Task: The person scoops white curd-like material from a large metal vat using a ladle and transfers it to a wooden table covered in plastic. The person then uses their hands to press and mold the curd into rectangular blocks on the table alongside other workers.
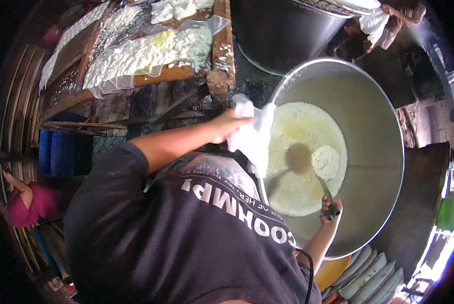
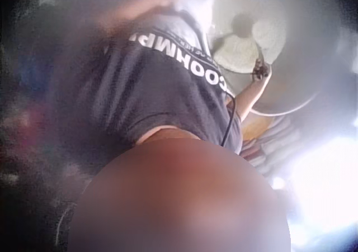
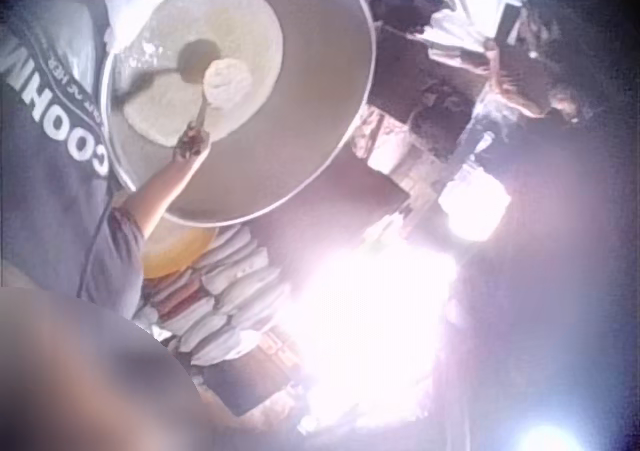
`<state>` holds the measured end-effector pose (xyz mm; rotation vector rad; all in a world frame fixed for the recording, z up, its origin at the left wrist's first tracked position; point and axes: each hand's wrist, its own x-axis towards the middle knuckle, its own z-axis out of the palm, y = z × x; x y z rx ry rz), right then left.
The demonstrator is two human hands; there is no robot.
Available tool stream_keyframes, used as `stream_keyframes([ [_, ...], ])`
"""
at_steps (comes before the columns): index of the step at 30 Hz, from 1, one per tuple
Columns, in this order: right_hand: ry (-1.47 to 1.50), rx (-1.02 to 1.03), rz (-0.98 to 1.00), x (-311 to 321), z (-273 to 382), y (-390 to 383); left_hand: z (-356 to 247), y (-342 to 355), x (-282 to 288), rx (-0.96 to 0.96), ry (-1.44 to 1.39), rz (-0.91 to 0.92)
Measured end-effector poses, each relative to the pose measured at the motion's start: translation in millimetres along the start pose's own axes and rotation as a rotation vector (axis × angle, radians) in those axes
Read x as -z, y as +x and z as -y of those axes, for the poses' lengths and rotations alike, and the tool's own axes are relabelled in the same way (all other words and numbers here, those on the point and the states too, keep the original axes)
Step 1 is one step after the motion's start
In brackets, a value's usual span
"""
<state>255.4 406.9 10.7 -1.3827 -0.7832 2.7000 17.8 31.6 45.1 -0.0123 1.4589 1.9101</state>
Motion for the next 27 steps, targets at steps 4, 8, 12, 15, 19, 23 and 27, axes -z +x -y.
stream_keyframes([
  [4,-0.128,-0.031,0.056,-45.6,8.6,-27.4,-39.5,26.7,-62.4,0.056,0.051,0.306],
  [8,-0.356,-0.025,0.03,-119.1,9.6,-61.1,-104.7,31.3,-93.8,-0.063,-0.136,0.509],
  [12,-0.577,0.19,-0.121,-189.5,1.3,-83.3,-174.9,30.9,-35.6,-0.214,-0.137,0.561],
  [15,-0.686,0.337,-0.183,-244.8,-11.6,-107.7,-212.5,38.2,39.8,-0.333,-0.124,0.647],
  [19,-0.744,0.41,0.035,-325.9,-16.7,-121.2,-245.3,21.6,176.0,-0.35,0.079,0.272],
  [23,-0.754,0.227,0.415,-412.0,-40.0,-118.4,-251.0,36.4,311.6,-0.257,0.179,-0.044],
  [27,-0.475,-0.11,0.543,-499.7,-93.0,-99.3,-256.6,43.3,385.1,-0.048,0.377,0.029],
])
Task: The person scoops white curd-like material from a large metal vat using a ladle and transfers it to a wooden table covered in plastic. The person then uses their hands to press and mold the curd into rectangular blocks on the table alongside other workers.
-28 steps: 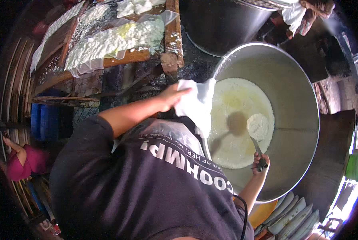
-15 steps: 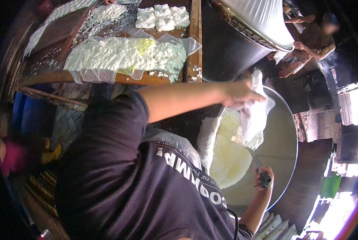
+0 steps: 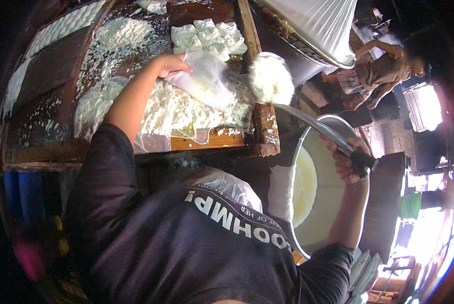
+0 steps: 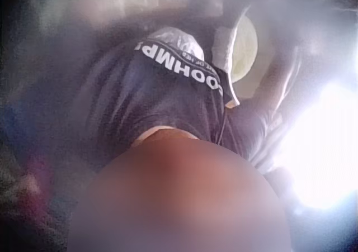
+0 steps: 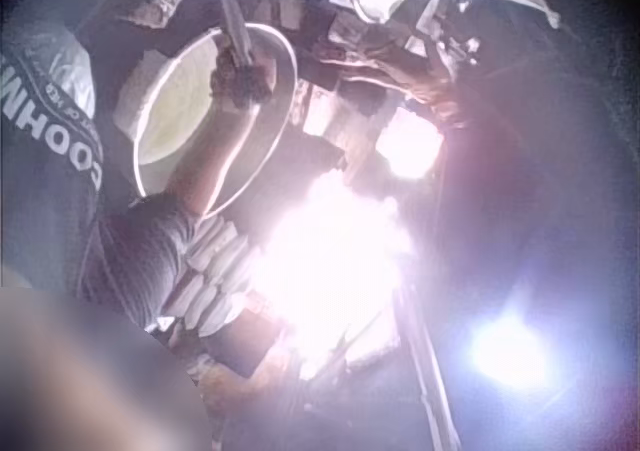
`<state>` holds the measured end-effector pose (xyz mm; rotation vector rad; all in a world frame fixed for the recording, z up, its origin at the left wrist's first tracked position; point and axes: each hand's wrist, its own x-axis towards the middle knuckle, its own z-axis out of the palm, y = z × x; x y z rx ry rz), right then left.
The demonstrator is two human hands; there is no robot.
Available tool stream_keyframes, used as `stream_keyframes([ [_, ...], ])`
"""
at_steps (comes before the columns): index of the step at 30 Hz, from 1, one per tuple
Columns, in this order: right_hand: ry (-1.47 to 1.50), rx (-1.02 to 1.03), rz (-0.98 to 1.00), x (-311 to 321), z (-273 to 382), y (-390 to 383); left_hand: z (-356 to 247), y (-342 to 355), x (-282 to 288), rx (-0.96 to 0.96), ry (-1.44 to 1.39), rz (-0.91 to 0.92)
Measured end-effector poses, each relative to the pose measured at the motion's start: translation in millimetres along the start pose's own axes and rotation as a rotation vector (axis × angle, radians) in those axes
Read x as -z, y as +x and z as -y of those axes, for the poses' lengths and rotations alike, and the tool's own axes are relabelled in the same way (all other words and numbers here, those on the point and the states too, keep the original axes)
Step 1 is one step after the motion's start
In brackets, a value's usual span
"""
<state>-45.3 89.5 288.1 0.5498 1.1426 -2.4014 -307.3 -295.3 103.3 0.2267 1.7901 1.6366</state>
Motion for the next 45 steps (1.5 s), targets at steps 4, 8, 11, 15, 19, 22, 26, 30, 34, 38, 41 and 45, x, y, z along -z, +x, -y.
stream_keyframes([
  [4,-0.073,-0.152,0.091,-53.6,-10.3,58.9,10.8,14.9,29.4,0.069,0.042,0.037],
  [8,-0.38,-0.123,-0.04,-66.1,-16.6,93.7,24.0,18.4,35.6,-0.009,0.014,0.04],
  [11,-0.642,-0.008,-0.109,-64.7,-28.1,102.1,26.8,15.7,36.5,0.05,0.122,-0.058],
  [15,-0.14,-0.136,0.075,-60.9,-16.9,85.6,14.8,2.3,33.8,0.098,0.369,-0.185],
  [19,0.242,-0.075,0.31,-27.0,-10.9,38.0,5.7,-2.0,32.9,-0.284,1.082,-0.809],
  [22,0.27,0.195,0.295,28.2,-25.1,-17.4,-52.6,-39.1,-84.1,-0.348,0.475,-0.482],
  [26,-0.128,0.519,0.02,143.7,-50.8,-79.8,-40.6,-38.5,-232.9,-0.249,-0.571,0.776],
  [30,-0.467,0.204,-0.625,294.5,-98.7,-97.9,34.9,2.4,-354.1,0.328,0.016,0.948],
  [34,-0.652,-0.018,-1.075,446.2,-199.4,-74.4,155.2,65.9,-401.4,0.728,-0.377,0.207],
  [38,-0.053,-0.217,-1.211,538.1,-287.7,-64.1,194.2,68.1,-414.0,0.733,-0.389,0.361],
  [41,-0.027,-0.411,-1.31,589.5,-328.0,-64.4,211.8,57.2,-412.3,0.534,-0.192,0.355],
  [45,0.042,-0.597,-1.49,635.4,-357.7,-54.7,208.2,49.0,-416.6,0.724,-0.486,0.172],
])
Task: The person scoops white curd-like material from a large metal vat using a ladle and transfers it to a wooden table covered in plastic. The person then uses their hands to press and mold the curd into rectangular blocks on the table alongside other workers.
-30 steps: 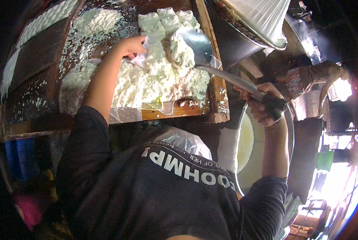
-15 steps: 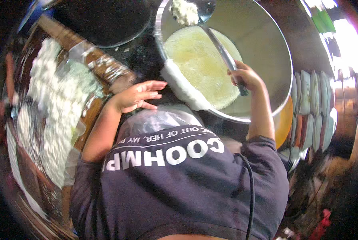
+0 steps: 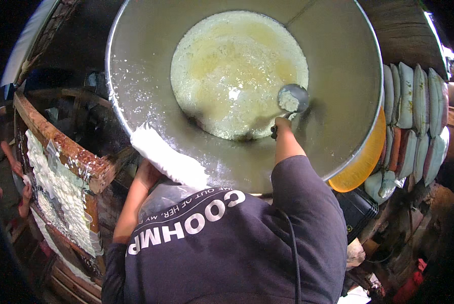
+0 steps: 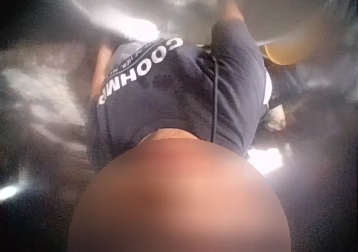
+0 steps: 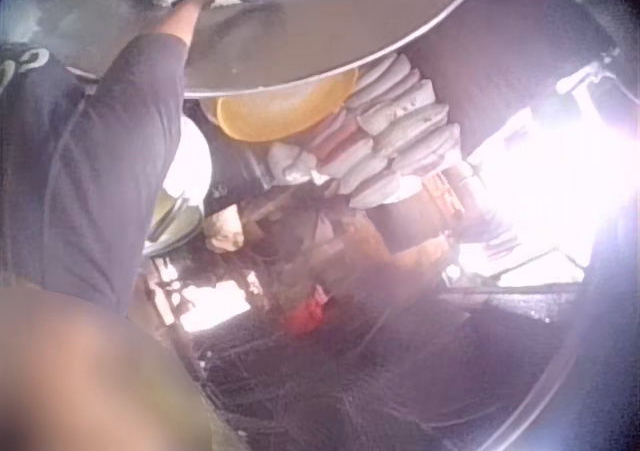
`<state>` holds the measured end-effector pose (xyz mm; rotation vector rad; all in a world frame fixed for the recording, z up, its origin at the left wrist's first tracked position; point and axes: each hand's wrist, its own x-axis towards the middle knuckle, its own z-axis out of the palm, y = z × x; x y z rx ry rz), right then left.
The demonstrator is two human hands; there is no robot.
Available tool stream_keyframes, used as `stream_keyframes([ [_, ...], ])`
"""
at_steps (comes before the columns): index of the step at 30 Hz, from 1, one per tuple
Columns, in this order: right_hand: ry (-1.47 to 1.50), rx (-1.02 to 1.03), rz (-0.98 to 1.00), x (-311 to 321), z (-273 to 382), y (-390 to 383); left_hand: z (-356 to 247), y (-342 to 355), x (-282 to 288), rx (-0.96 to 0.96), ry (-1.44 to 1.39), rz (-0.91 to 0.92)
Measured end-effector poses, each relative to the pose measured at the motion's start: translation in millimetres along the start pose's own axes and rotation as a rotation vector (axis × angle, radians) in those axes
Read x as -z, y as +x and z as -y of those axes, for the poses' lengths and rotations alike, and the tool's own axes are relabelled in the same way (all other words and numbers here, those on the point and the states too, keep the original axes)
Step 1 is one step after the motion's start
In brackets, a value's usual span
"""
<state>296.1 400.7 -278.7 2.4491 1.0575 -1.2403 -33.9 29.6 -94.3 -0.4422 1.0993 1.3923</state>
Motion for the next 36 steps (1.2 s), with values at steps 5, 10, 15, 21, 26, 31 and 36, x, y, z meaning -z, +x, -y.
stream_keyframes([
  [5,0.133,0.099,0.143,-34.3,-5.8,74.3,2.0,-14.0,-16.8,-0.208,0.396,-0.013],
  [10,0.662,0.11,0.446,-24.5,34.7,22.7,4.4,-15.4,-22.1,-0.089,0.002,-0.148],
  [15,0.635,0.204,0.516,-28.4,60.4,-5.2,10.2,-25.1,-20.8,0.009,-0.046,-0.151],
  [21,0.396,0.345,0.618,-19.9,83.5,-53.3,16.6,-35.8,-9.9,0.002,-0.003,-0.155],
  [26,0.263,0.395,0.739,8.1,90.8,-107.5,-1.9,-62.7,-27.0,-0.227,0.222,-0.573],
  [31,0.1,0.434,0.85,40.3,96.3,-179.7,-40.8,-80.8,-82.7,-1.278,1.169,-0.544],
  [36,0.0,0.421,0.882,52.3,91.0,-231.9,-83.1,-57.5,-164.4,-1.082,2.123,-0.32],
])
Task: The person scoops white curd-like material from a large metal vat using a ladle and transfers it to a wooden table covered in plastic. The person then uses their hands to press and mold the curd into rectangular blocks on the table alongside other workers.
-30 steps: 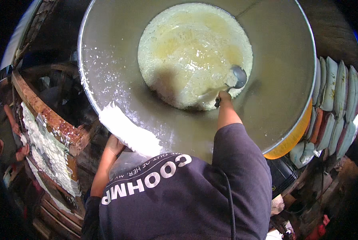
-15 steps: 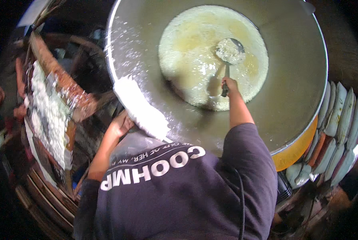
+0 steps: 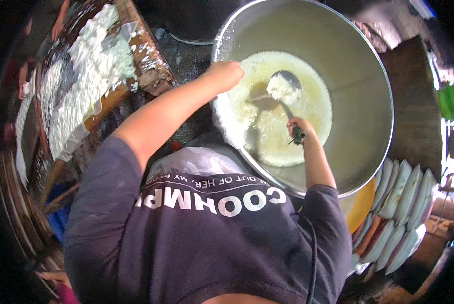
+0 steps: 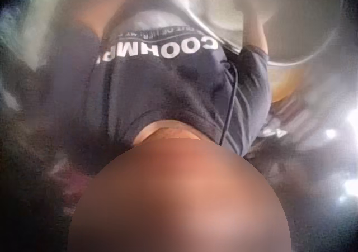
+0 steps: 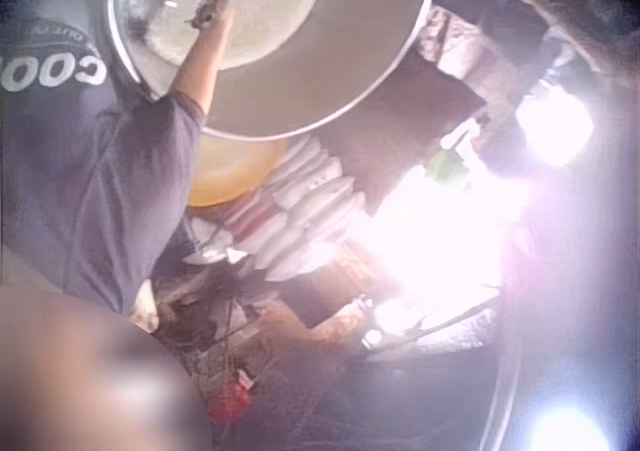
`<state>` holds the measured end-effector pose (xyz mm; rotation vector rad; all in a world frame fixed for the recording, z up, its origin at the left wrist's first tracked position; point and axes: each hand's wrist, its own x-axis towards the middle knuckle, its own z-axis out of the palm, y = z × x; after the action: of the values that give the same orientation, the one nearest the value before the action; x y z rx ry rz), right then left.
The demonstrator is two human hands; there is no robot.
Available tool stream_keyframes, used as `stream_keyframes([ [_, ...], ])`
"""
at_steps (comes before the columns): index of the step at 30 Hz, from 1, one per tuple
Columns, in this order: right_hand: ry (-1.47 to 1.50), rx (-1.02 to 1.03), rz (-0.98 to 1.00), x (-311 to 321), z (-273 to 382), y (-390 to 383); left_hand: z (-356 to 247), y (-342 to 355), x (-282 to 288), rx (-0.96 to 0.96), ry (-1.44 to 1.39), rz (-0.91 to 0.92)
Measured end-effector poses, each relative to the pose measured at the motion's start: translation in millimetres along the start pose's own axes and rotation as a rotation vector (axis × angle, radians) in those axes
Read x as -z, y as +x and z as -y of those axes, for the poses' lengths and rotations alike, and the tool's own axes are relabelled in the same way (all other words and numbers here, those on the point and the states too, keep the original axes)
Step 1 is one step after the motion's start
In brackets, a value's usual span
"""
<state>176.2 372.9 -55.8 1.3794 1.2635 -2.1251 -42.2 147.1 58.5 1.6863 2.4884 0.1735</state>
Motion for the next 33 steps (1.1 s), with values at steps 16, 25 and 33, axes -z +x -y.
stream_keyframes([
  [16,-0.165,-0.013,-0.013,-12.9,-46.3,-31.0,62.0,-7.9,-13.5,0.159,-0.557,-0.24],
  [25,-0.217,0.008,-0.125,-0.1,-56.9,-38.7,54.7,7.5,6.4,0.212,-0.358,-0.222],
  [33,-0.191,-0.01,-0.128,-4.4,-52.0,-49.6,71.8,-5.3,-4.5,0.167,-0.754,-0.321],
])
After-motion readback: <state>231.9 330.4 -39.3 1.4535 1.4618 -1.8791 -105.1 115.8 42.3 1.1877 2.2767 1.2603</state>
